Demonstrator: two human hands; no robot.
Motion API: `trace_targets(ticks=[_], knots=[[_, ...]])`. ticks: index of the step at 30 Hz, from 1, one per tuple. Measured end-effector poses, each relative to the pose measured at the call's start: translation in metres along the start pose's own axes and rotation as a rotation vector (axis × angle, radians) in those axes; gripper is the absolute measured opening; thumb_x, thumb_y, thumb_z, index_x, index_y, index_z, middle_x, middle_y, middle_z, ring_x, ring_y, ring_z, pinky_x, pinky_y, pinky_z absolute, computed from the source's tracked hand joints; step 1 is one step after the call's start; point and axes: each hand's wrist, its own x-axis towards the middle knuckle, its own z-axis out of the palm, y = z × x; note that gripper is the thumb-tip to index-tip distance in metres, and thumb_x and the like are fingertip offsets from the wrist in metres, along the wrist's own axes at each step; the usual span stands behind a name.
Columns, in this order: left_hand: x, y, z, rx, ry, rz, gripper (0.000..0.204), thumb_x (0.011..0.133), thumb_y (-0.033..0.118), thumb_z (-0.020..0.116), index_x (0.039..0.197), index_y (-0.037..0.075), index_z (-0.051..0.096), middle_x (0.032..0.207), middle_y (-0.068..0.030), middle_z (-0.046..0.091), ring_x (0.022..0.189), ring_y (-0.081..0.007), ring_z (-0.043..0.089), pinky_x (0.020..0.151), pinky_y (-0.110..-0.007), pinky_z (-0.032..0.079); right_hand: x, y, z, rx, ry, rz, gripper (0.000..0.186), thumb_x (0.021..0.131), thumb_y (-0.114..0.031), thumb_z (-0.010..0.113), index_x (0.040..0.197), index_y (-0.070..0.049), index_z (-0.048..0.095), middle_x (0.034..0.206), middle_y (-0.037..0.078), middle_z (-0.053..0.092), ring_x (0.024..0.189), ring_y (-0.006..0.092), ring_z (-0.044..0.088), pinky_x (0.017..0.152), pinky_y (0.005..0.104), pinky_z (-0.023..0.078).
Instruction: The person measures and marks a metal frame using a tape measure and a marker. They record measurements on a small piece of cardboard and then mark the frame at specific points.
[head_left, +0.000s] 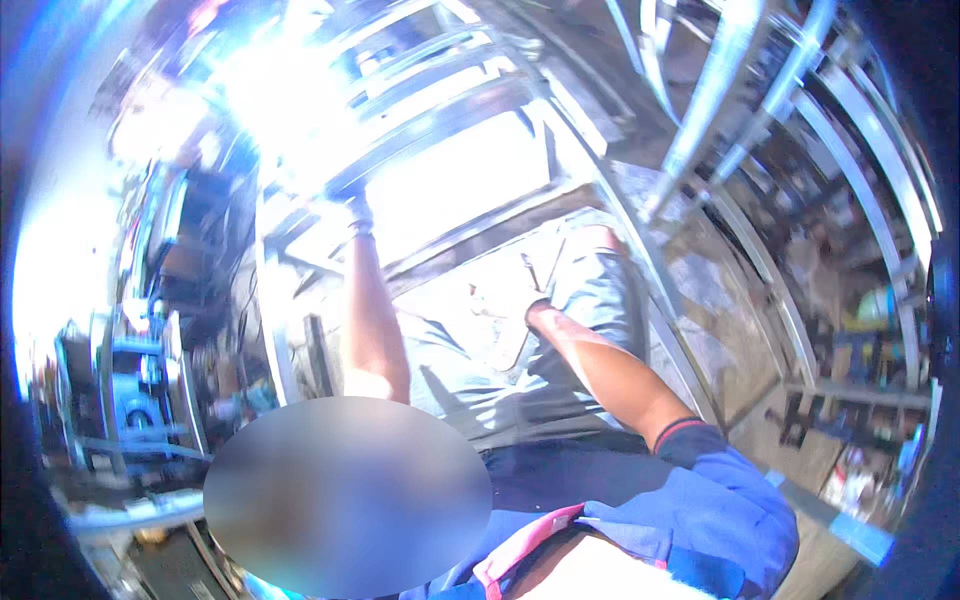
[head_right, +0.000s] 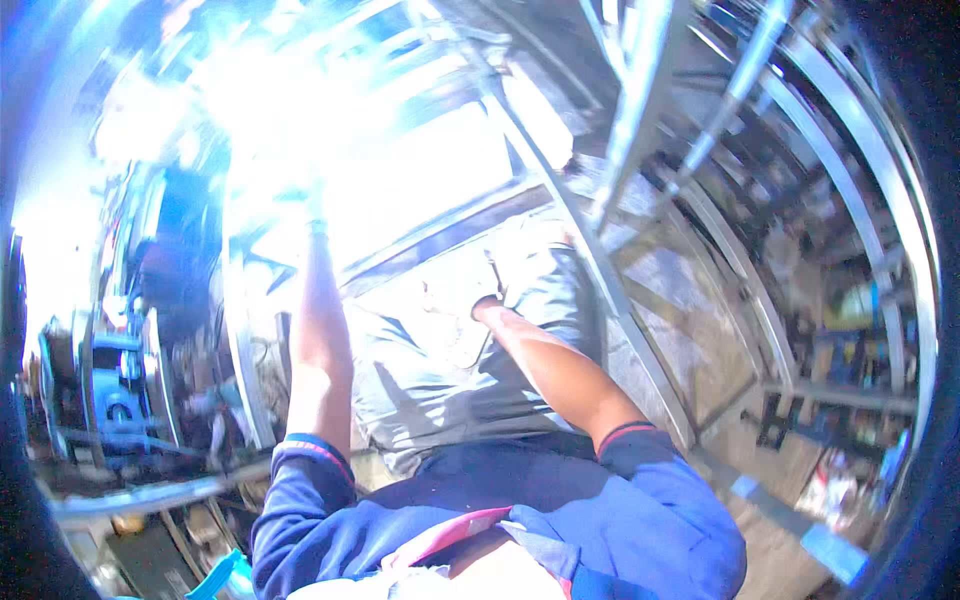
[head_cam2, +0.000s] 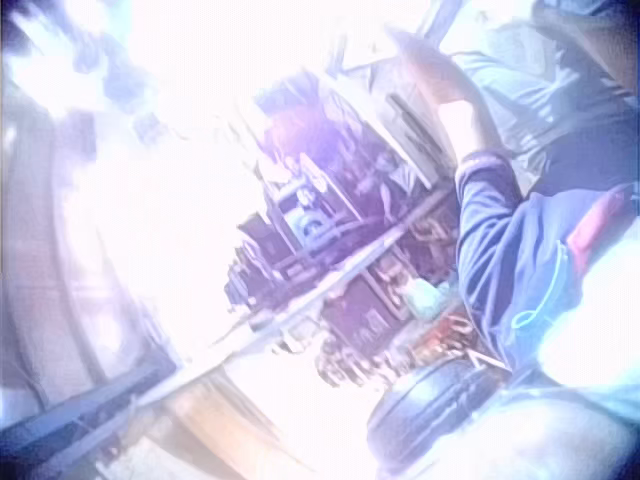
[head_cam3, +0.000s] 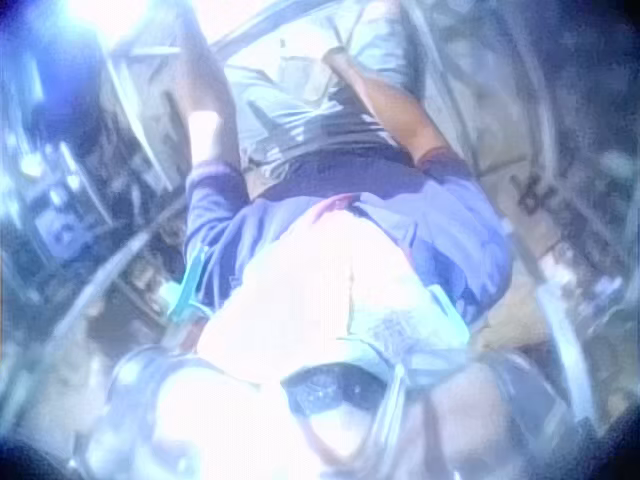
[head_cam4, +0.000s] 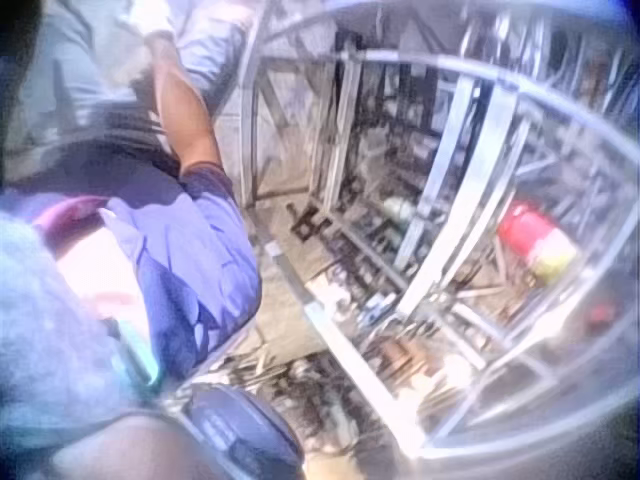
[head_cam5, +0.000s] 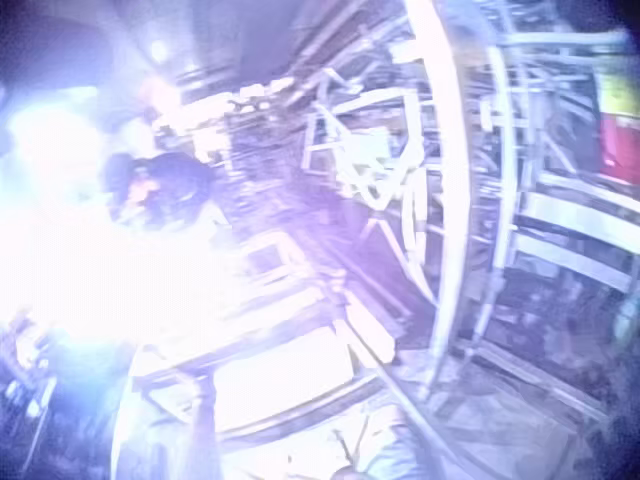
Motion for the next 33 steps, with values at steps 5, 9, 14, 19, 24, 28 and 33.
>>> trace_targets(ticks=[5,9,14,19,24,28,33], knots=[[0.010,-0.006,-0.002,-0.043,0.121,0.012,0.105,0.084,0.091,0.032,0.146,0.008,0.047,0.146,-0.0164,0.053,0.127,-0.0346,0.056,0.104,-0.052,0.048,0.001,-0.008,-0.001,0.139,0.069,-0.068,0.024,0.077,-0.028,0.067,0.093,-0.010,0.068,0.091,0.016,0.072,0.090,0.0365,0.069,0.079,0.0473,0.053],[0.026,-0.008,-0.006,-0.029,0.175,0.016,0.107,0.082,0.093,0.032,0.143,0.007,0.051,0.142,-0.0149,0.057,0.123,-0.0321,0.060,0.101,-0.048,0.052,0.006,-0.005,-0.014,0.129,0.102,-0.045,0.026,0.076,-0.026,0.068,0.092,-0.006,0.068,0.093,0.018,0.072,0.092,0.0370,0.070,0.081,0.0483,0.055],[0.028,-0.008,-0.001,-0.055,0.223,-0.005,0.116,0.076,0.099,0.023,0.134,0.005,0.060,0.132,-0.0176,0.065,0.121,-0.0374,0.062,0.101,-0.053,0.051,0.008,-0.005,-0.020,0.061,0.056,0.043,0.027,0.075,-0.027,0.070,0.091,-0.004,0.070,0.096,0.022,0.072,0.097,0.0382,0.071,0.084,0.0500,0.056],[0.021,-0.002,0.008,0.025,0.343,-0.036,0.114,0.081,0.095,0.017,0.136,0.003,0.057,0.129,-0.0193,0.067,0.111,-0.0338,0.069,0.087,-0.046,0.059,0.012,-0.004,-0.016,0.014,0.094,0.008,0.028,0.076,-0.027,0.072,0.091,-0.003,0.070,0.094,0.022,0.073,0.095,0.0379,0.072,0.083,0.0489,0.057],[0.008,-0.004,0.020,0.005,0.205,0.035,0.120,0.079,0.097,0.019,0.142,-0.001,0.050,0.138,-0.0242,0.059,0.122,-0.0401,0.062,0.100,-0.055,0.052,0.014,-0.002,-0.014,0.003,0.095,0.012,0.027,0.076,-0.027,0.072,0.090,-0.004,0.070,0.094,0.022,0.073,0.093,0.0371,0.073,0.082,0.0477,0.057],[0.003,-0.004,0.022,0.018,0.245,0.009,0.124,0.077,0.098,0.022,0.151,0.000,0.040,0.149,-0.0260,0.048,0.135,-0.0450,0.049,0.112,-0.061,0.041,0.012,-0.003,-0.014,0.016,0.099,0.003,0.026,0.076,-0.027,0.072,0.090,-0.005,0.071,0.095,0.020,0.074,0.094,0.0363,0.073,0.081,0.0473,0.057],[0.011,-0.003,0.012,-0.077,0.151,-0.024,0.121,0.075,0.097,0.037,0.149,0.002,0.040,0.145,-0.0234,0.053,0.127,-0.0435,0.056,0.103,-0.060,0.049,0.015,0.000,-0.010,0.028,0.111,-0.005,0.025,0.078,-0.028,0.072,0.090,-0.006,0.072,0.094,0.019,0.074,0.093,0.0364,0.072,0.080,0.0482,0.057]])
